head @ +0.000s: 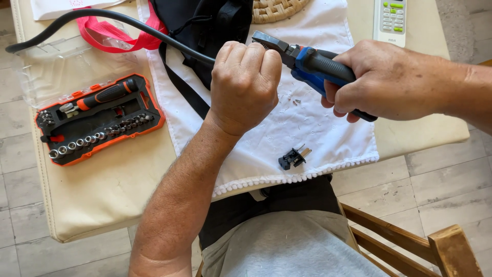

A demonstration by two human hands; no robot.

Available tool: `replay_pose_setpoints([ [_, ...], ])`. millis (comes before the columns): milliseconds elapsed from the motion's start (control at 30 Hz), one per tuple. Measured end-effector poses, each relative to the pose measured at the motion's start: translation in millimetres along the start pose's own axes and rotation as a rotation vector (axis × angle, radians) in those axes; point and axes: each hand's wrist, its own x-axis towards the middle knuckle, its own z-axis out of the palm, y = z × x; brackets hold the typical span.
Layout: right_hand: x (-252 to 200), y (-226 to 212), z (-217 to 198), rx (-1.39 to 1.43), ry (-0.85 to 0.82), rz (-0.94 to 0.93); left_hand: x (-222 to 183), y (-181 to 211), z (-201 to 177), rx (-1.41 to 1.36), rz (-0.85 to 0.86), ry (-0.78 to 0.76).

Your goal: Repairing an electrical power cord by stripping wires and preparing a new plug assembly.

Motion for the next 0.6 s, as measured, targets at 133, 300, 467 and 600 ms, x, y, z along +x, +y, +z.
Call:
replay_pose_setpoints([
  [133,3,-3,-10,-0.155,-0.013,0.02,2,-1,0,0.042,0.045,0.008],
  [300,-9,-19,-19,-0.234,-0.031,0.08,4,-3,-2,0.135,0.141,0.006],
  [467,-13,-25,-24,-0.26,-0.024,0.082,3,-1,1,0.135,0.181,0.003],
  [600,-8,-22,-24,-0.259,-0.015,0.066,4,-5,0,0.143,0.165,0.012],
])
